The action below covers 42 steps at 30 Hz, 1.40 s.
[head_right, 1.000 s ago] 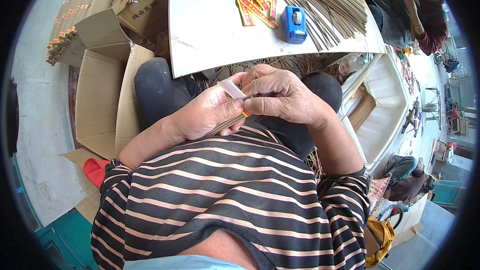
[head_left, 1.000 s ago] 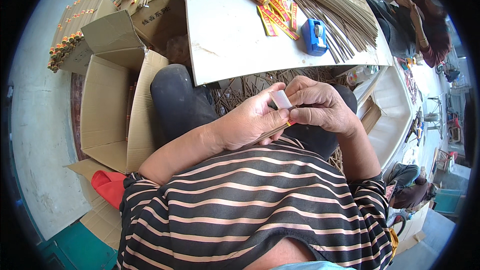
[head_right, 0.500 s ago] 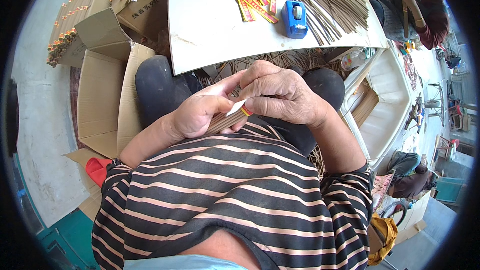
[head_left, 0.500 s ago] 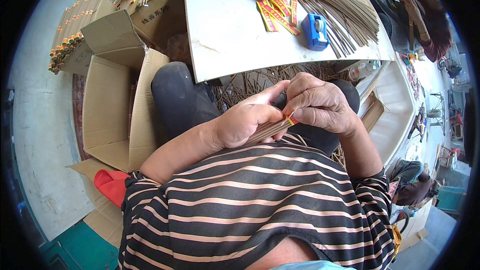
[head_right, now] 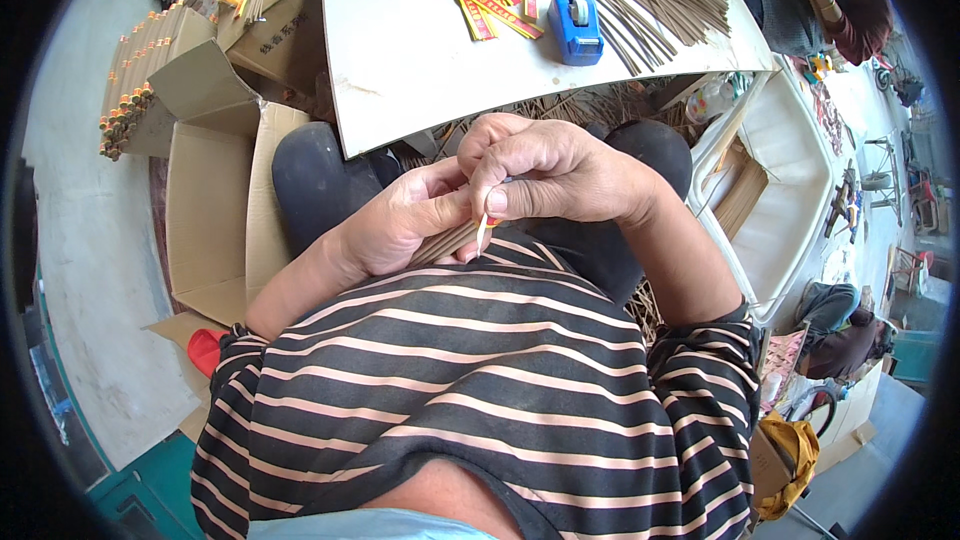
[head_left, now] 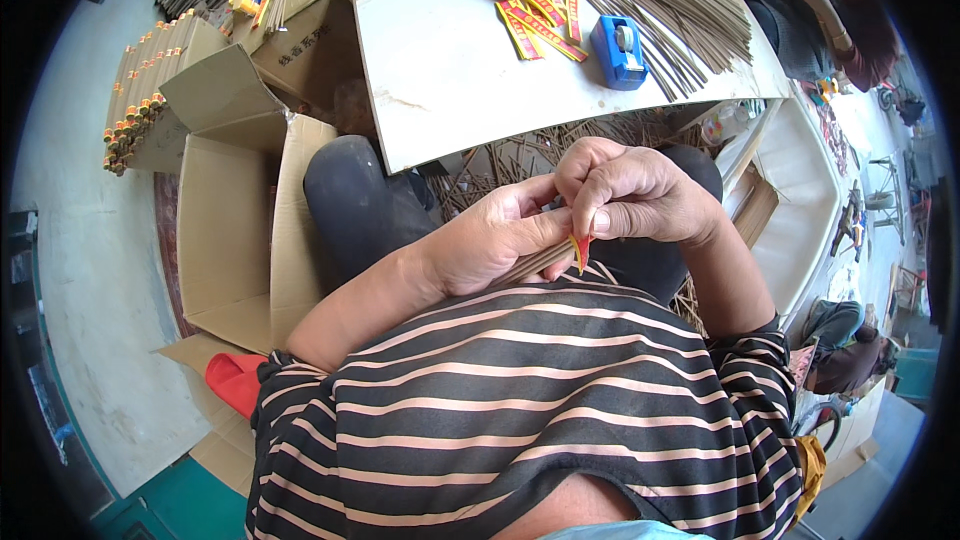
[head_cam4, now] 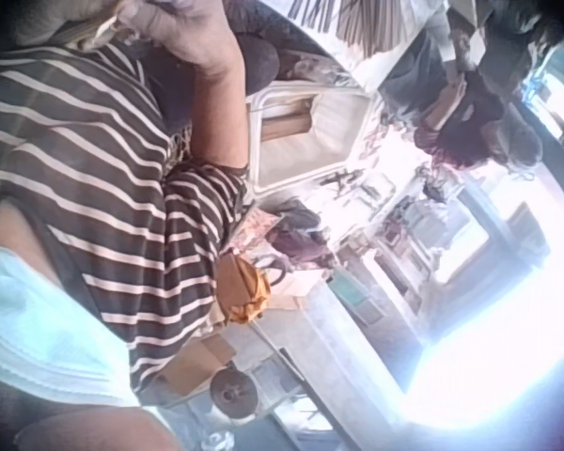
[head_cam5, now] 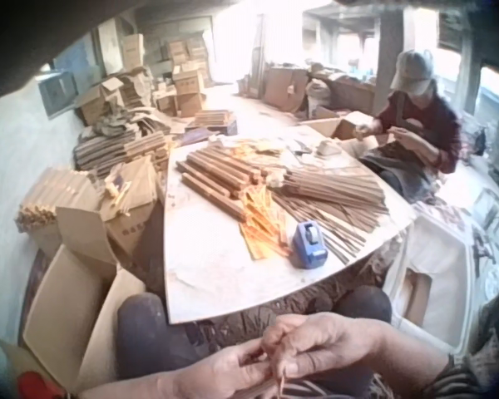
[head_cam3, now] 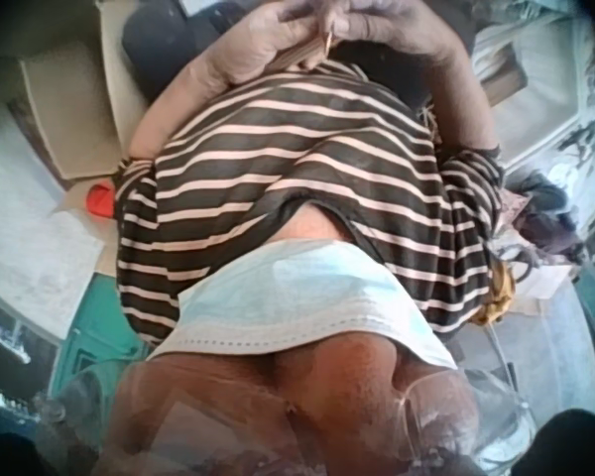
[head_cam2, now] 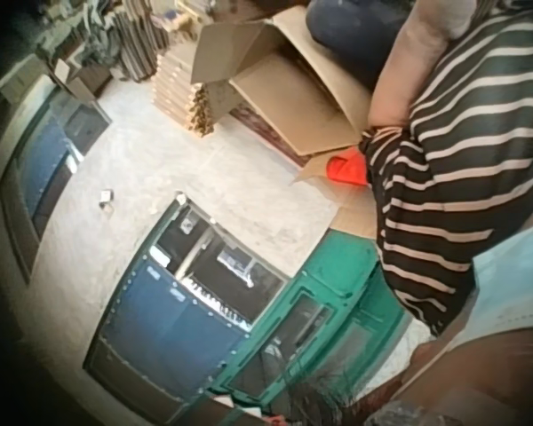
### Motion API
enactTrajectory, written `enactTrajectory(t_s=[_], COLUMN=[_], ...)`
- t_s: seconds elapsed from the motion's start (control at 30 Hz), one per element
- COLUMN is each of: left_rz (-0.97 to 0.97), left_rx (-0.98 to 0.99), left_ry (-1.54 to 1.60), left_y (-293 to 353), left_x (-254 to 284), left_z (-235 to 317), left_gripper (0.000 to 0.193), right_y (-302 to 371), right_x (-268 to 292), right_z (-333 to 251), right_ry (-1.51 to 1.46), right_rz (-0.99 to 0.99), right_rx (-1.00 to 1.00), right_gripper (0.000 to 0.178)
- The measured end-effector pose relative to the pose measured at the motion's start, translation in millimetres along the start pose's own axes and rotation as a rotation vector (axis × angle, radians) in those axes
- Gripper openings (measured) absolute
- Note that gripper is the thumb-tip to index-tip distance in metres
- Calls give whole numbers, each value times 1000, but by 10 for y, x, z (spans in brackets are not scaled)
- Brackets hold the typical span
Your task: The person gathers thin wooden sticks, aligns them into bundles, and wraps each bundle with a red and yellow paper band. The person then secures the band with a piece of tape from a blue dispenser and places the finished bundle into a cardboard box.
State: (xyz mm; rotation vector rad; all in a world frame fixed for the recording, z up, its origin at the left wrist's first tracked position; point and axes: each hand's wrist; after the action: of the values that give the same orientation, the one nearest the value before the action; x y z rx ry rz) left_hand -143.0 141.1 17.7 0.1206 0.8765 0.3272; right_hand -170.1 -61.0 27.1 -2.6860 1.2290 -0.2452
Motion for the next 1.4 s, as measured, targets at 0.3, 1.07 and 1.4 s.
enactTrajectory(t_s=[0.3,1.07,1.4], left_rz=[287,117,7], left_rx=[-116,-147,-98], left_ry=[-212,5,93], left_y=[72,93,-23], left_x=[-52,115,208], left_z=[73,106,116], left_gripper=[59,25,34], right_y=[117,-54,-56], right_x=[-31,-275,-151], right_z=[66,314,214], right_ry=[-80,189,475], right_rz=[520,501,482], right_rx=[-37,-25,89], right_gripper=[46,22,30])
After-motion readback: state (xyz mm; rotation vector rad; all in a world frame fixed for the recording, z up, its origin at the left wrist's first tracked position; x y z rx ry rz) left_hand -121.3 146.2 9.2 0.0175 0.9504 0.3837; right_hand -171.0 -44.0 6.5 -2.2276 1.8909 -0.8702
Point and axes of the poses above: each hand's wrist, its own y-axis away from the middle knuckle, its own x-axis out of the back of the hand, z = x × y, and after that the axes turned 3 degrees about -z, right-handed
